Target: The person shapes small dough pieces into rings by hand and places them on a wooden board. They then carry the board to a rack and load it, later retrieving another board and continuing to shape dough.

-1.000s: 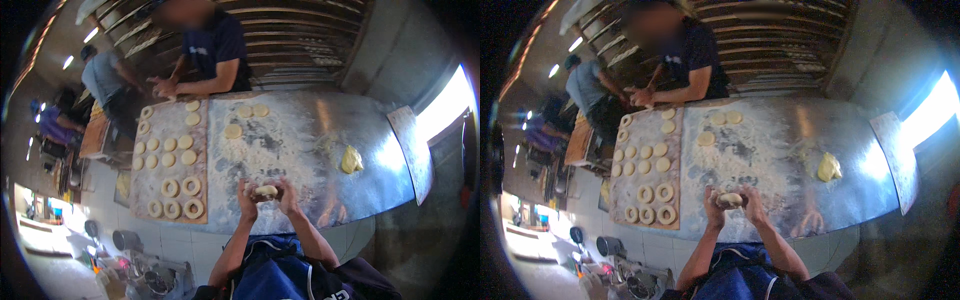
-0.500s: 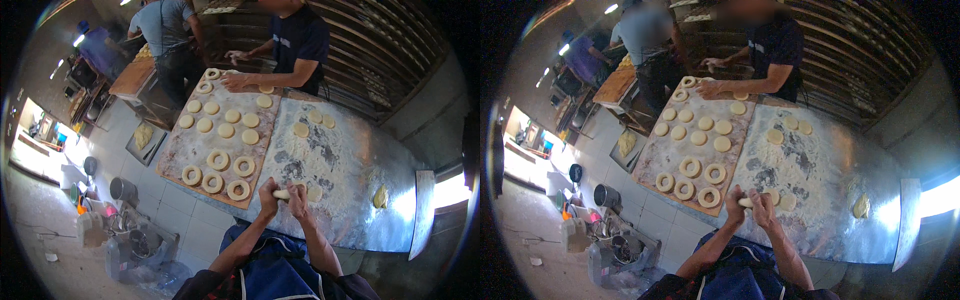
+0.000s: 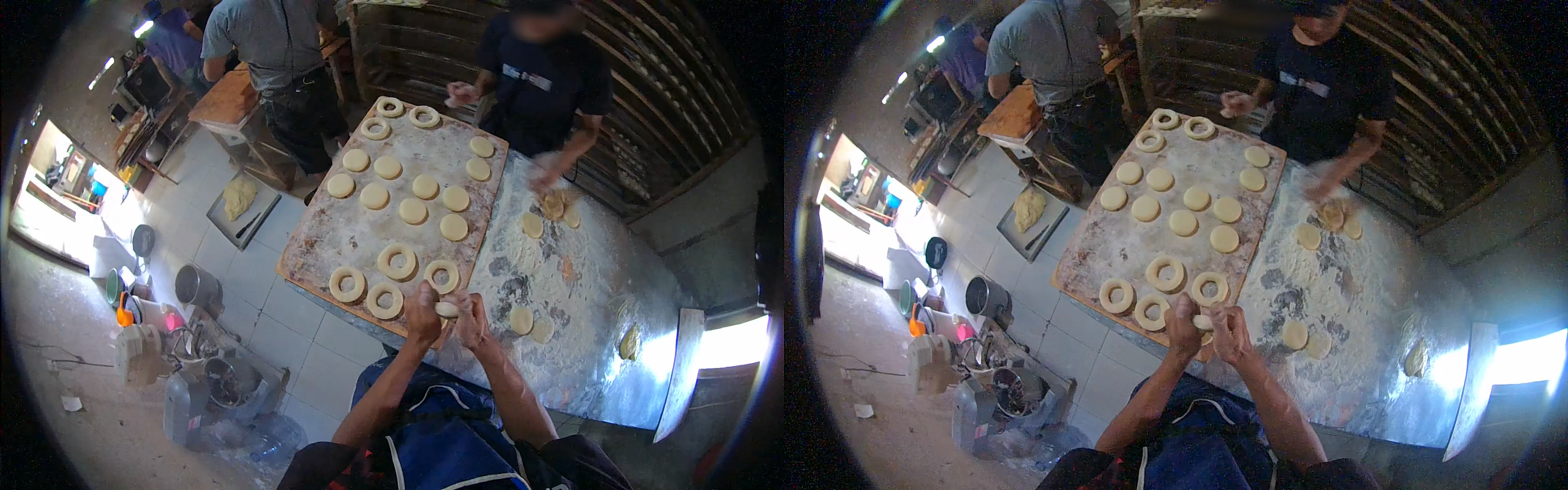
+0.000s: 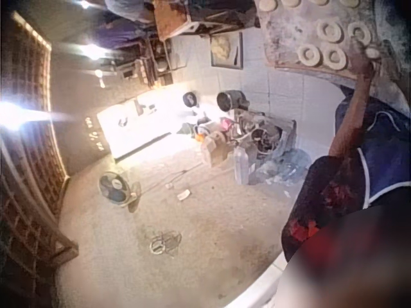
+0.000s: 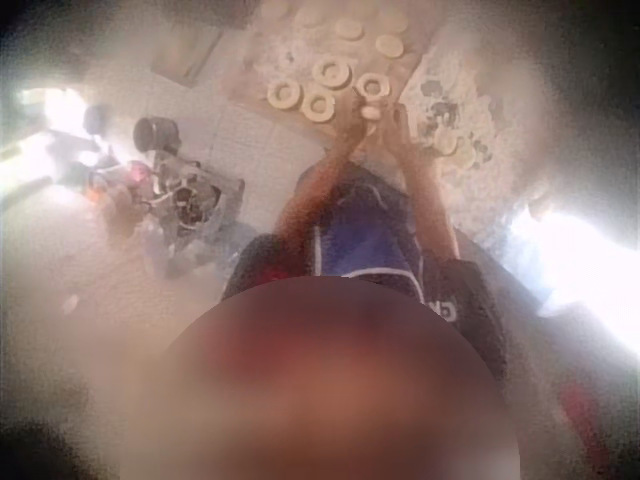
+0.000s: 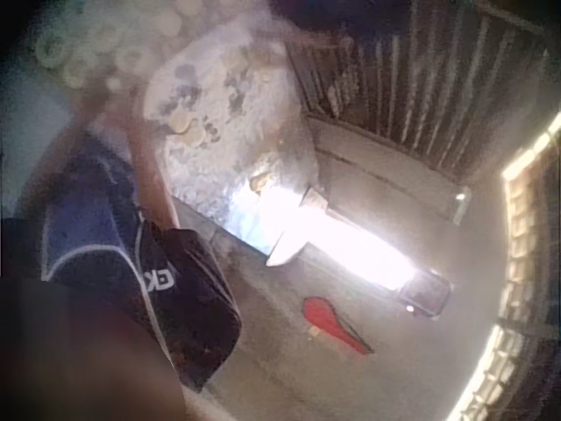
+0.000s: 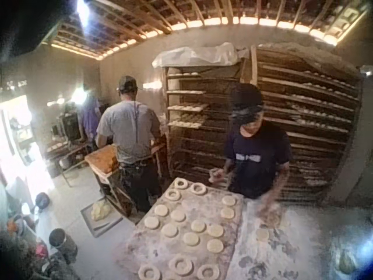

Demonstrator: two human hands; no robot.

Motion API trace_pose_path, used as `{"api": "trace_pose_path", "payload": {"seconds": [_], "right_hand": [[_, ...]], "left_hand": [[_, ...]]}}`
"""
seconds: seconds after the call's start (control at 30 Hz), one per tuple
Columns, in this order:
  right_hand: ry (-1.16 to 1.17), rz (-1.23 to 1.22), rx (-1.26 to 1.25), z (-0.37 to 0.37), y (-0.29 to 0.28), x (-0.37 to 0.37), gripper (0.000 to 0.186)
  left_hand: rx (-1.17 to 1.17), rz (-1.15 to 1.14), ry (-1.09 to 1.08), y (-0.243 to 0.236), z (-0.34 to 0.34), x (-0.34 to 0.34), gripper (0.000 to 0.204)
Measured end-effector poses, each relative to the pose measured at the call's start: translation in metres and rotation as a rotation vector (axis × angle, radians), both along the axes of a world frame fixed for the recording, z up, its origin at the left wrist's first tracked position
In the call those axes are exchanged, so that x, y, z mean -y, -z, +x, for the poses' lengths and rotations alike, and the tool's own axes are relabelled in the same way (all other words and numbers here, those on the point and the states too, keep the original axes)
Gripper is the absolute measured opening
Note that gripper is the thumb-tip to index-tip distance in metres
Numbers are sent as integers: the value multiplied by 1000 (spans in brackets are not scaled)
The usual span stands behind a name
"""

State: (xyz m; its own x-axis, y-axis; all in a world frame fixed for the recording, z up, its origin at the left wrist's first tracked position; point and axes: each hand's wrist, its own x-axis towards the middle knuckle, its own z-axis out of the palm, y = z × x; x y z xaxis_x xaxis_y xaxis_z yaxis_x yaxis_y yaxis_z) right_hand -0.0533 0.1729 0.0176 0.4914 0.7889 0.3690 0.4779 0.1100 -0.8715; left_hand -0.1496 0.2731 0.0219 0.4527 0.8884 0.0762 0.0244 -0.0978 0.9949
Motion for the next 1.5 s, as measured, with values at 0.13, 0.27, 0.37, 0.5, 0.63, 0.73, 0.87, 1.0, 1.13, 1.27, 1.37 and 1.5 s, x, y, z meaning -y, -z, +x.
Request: {"api": "trace_pose_path", "payload": {"seconds": [0.13,0.27,0.37,0.5,0.63,0.73,0.87,1.0,1.13,1.27,1.37,1.5], "right_hand": [[-18,-48,-345,-7,17,-21,33],[-173,-215,-173,-14,28,-38,39],[-119,-163,-570,-21,32,-45,51],[-128,-190,-304,-24,38,-63,71],[12,24,-195,-36,46,-91,67],[-107,-358,-325,-30,38,-115,55],[-187,-339,-257,-35,13,-167,41],[-239,-258,-37,-26,-25,-206,36],[-33,-536,-67,-26,-31,-235,63],[85,-556,278,-32,-19,-216,77],[36,-586,205,-34,-15,-190,72],[-27,-589,253,-42,-15,-179,66]], "left_hand": [[795,-984,-86,-8,-12,-18,35],[327,-387,-107,6,-14,-36,31],[730,-918,-105,17,-17,-47,36],[266,-343,-15,26,-30,-63,38],[240,-326,-31,44,-39,-79,39],[550,-215,-8,64,-43,-105,41],[192,45,-144,64,-68,-159,45],[31,122,-343,35,-68,-206,41],[-433,-101,-312,40,-60,-239,34],[-716,344,-280,62,-88,-257,27],[-515,372,-115,68,-100,-258,28],[-510,599,43,69,-90,-254,28]]}}
